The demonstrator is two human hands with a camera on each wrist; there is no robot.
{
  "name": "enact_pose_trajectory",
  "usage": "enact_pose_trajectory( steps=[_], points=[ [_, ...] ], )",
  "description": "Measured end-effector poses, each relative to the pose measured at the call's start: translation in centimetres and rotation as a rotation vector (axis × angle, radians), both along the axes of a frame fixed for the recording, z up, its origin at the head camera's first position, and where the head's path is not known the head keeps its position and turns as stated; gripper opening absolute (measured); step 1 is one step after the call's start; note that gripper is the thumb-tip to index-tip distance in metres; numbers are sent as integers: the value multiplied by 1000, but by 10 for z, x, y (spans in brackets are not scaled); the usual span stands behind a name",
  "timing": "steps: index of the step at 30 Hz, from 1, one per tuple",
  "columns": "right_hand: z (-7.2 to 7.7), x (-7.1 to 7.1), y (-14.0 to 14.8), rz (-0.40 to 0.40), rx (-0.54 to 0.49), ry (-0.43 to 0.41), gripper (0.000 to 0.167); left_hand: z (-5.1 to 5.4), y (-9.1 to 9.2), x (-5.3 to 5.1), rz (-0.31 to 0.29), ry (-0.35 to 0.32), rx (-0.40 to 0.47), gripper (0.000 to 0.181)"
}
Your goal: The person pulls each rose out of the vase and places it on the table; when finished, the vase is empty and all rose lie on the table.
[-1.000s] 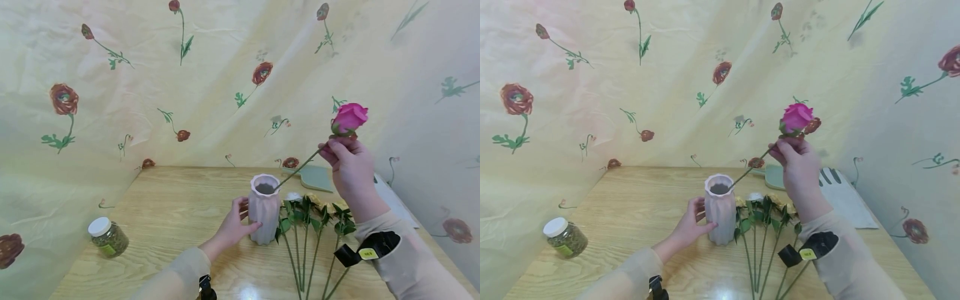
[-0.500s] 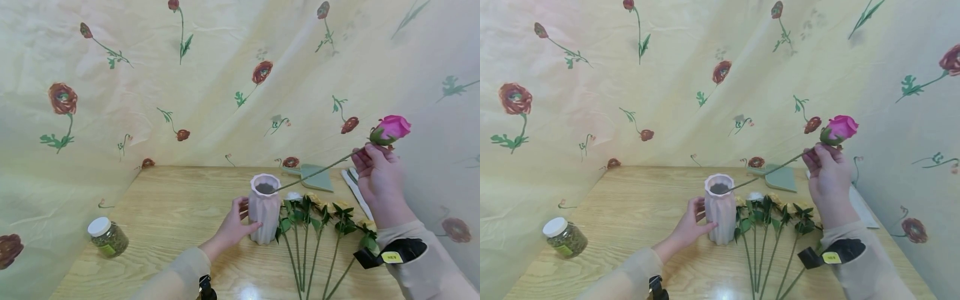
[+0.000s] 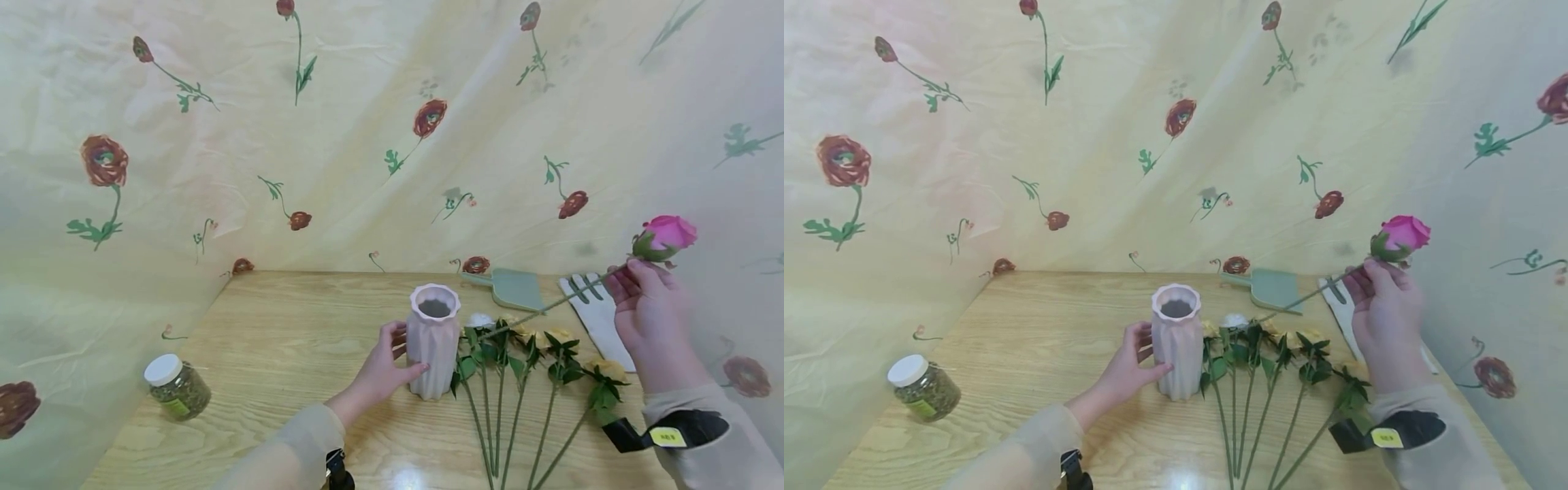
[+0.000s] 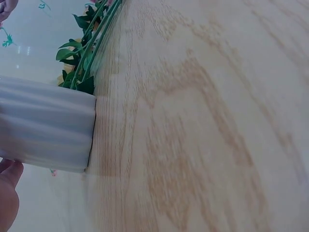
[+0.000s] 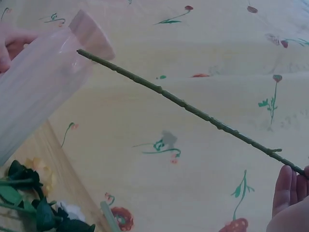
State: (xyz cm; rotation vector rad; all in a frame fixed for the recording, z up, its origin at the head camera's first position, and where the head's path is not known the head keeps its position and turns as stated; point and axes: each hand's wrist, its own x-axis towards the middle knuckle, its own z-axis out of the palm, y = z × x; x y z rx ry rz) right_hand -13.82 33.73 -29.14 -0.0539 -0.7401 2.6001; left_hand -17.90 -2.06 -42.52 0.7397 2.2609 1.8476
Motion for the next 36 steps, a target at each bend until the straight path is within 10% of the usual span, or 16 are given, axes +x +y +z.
enact_pose_trajectory(
  steps=[23, 36],
  points=[
    [-112, 57, 26, 21, 143, -403, 11, -4, -3, -1, -4, -15, -7, 74],
    [-152, 71, 37, -48, 197, -741, 8, -4, -1, -2, -6, -5, 2, 74]
  ],
)
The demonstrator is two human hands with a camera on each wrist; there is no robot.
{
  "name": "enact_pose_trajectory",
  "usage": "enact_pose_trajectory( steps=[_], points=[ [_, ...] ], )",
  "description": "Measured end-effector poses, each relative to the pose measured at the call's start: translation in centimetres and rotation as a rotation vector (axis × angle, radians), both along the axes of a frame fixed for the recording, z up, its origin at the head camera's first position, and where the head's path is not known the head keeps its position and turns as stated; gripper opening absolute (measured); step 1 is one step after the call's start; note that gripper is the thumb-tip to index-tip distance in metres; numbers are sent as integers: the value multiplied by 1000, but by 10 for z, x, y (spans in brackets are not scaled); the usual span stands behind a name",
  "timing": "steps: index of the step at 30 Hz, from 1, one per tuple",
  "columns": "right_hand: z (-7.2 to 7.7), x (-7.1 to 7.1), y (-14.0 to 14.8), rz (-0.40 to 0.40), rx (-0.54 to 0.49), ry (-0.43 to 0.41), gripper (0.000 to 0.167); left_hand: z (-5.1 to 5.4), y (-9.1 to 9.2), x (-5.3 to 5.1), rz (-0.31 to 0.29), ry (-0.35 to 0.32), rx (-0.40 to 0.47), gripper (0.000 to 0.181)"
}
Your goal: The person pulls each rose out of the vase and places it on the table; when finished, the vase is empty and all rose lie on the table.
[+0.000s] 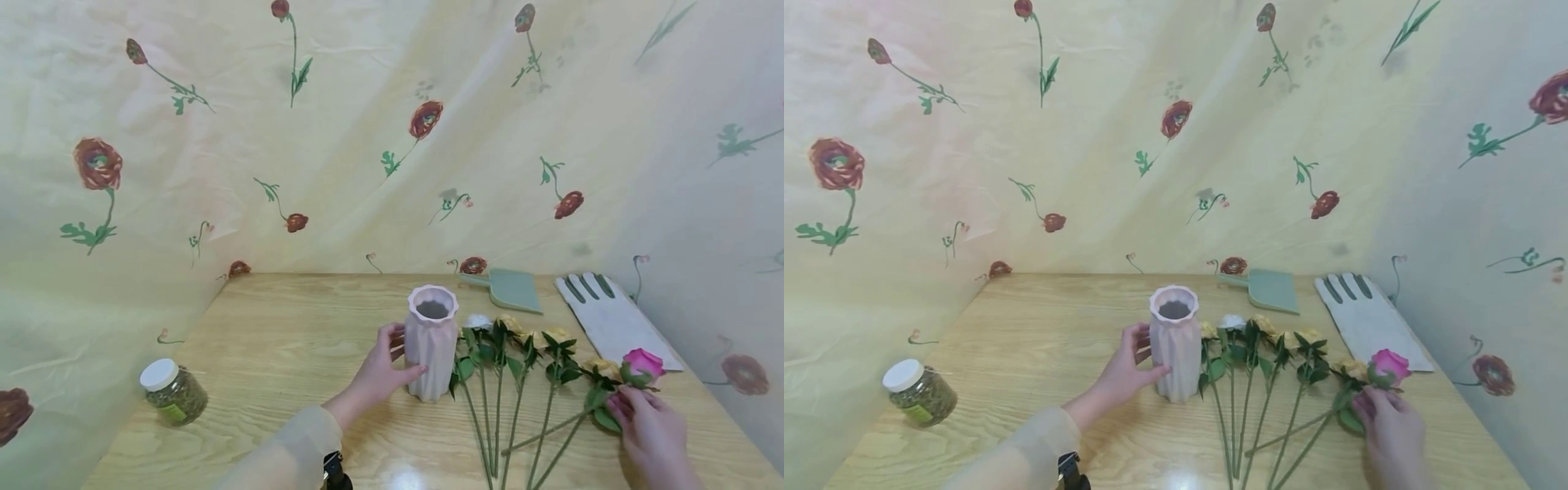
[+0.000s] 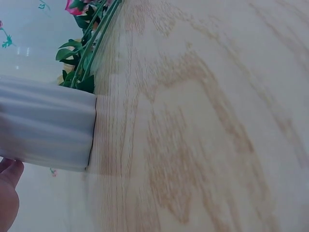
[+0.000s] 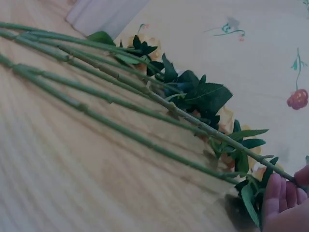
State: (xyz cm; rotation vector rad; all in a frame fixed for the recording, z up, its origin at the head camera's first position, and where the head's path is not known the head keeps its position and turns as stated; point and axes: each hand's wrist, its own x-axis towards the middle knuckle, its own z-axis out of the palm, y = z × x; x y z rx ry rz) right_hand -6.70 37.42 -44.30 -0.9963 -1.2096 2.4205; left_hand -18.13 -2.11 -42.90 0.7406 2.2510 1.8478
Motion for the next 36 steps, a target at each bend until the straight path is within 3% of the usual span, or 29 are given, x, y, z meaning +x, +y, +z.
enact_pose_trajectory(
  steps=[2, 6, 8, 12, 15, 17, 21, 27, 31, 36],
  points=[
    [-5, -2, -1, -9, 33, -50, 2, 0, 0, 0, 1, -2, 1, 74],
    [-13, -5, -3, 6, 118, -133, 22, 0, 0, 1, 0, -14, 4, 75],
    [-15, -7, -4, 25, 159, -136, 24, 0, 1, 1, 0, -18, 6, 76],
    [-17, -10, -7, 74, 232, -122, 3, 1, 0, 1, 4, -22, 5, 76],
    [-17, -12, -12, 69, 273, -129, 20, 1, -1, 1, 6, -20, 4, 76],
    [-17, -14, -15, 58, 304, -147, 21, 0, -1, 1, 7, -15, 3, 75],
    [-19, -16, -18, 60, 411, -202, 2, -1, -1, 0, 6, -5, 1, 75],
    [-16, -12, -19, 67, 568, -287, 23, -1, 0, 0, 3, -17, -3, 77],
    [-11, -10, -22, 54, 587, -294, 23, -1, 0, -1, 0, -13, 3, 77],
    [-3, -10, -24, 50, 571, -256, 10, -2, 0, -2, 4, -16, 14, 76]
  ],
)
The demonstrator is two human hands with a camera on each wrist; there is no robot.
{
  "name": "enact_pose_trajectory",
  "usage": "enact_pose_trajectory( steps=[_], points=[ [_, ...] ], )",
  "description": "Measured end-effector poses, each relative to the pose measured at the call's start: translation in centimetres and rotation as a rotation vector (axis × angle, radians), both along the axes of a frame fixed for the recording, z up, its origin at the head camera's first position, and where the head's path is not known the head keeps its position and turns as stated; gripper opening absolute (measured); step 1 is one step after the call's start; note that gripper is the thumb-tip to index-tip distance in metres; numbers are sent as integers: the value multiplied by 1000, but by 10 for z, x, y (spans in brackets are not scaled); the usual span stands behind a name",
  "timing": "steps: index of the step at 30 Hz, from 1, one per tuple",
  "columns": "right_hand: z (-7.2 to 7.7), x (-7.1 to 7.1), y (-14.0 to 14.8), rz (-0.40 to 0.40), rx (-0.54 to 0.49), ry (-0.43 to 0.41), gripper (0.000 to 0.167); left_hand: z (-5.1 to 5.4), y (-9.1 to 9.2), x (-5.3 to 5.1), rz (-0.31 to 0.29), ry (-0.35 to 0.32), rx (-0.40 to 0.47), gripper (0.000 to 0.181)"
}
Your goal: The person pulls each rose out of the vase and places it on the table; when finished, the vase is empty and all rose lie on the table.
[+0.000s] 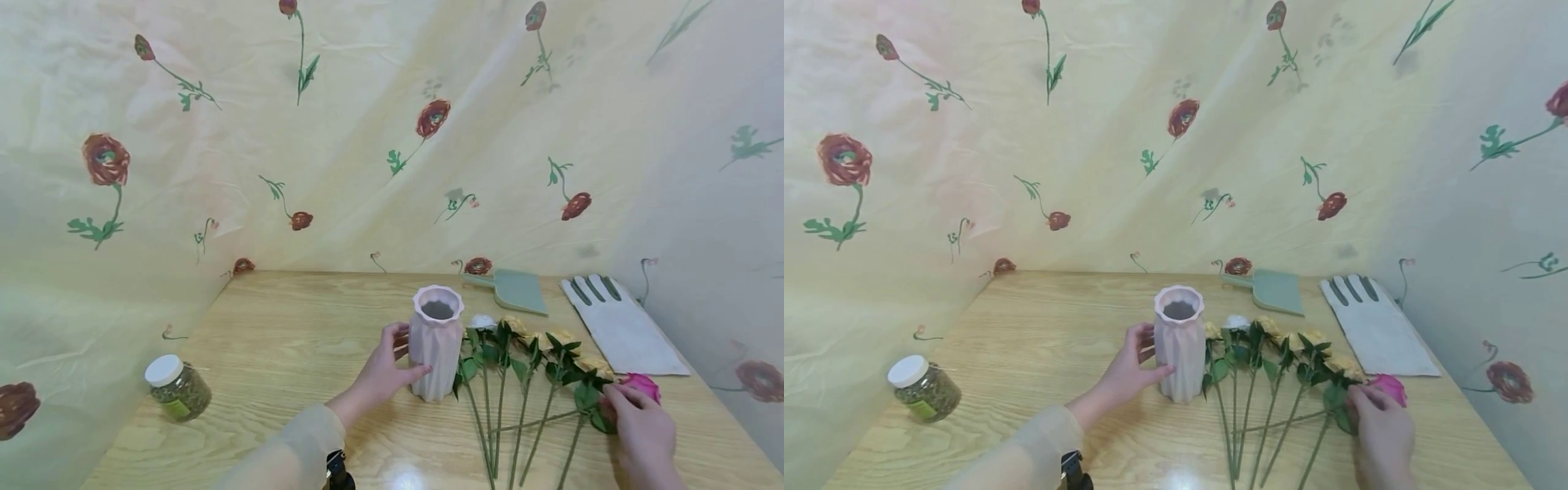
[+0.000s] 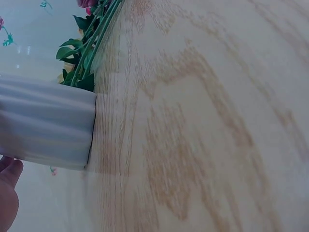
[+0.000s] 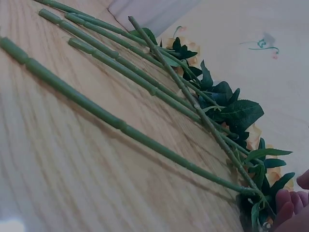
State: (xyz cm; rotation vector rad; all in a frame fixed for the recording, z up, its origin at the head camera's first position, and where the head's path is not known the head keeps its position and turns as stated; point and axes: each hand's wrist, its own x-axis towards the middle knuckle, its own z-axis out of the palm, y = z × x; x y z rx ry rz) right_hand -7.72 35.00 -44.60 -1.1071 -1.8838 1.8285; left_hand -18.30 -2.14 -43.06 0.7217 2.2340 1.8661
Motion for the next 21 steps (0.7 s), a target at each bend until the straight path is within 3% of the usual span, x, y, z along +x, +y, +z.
enact_pose_trajectory(
  steps=[7, 13, 21],
  points=[
    [13, -8, -4, 136, 264, -106, 56, -1, 1, -1, 11, 5, -26, 77],
    [27, -23, -15, 171, 233, -1, 52, 3, -2, -1, 17, 3, -49, 78],
    [48, -36, -23, 324, 471, 42, 68, 11, -12, -4, 52, 60, -22, 77]
  ],
)
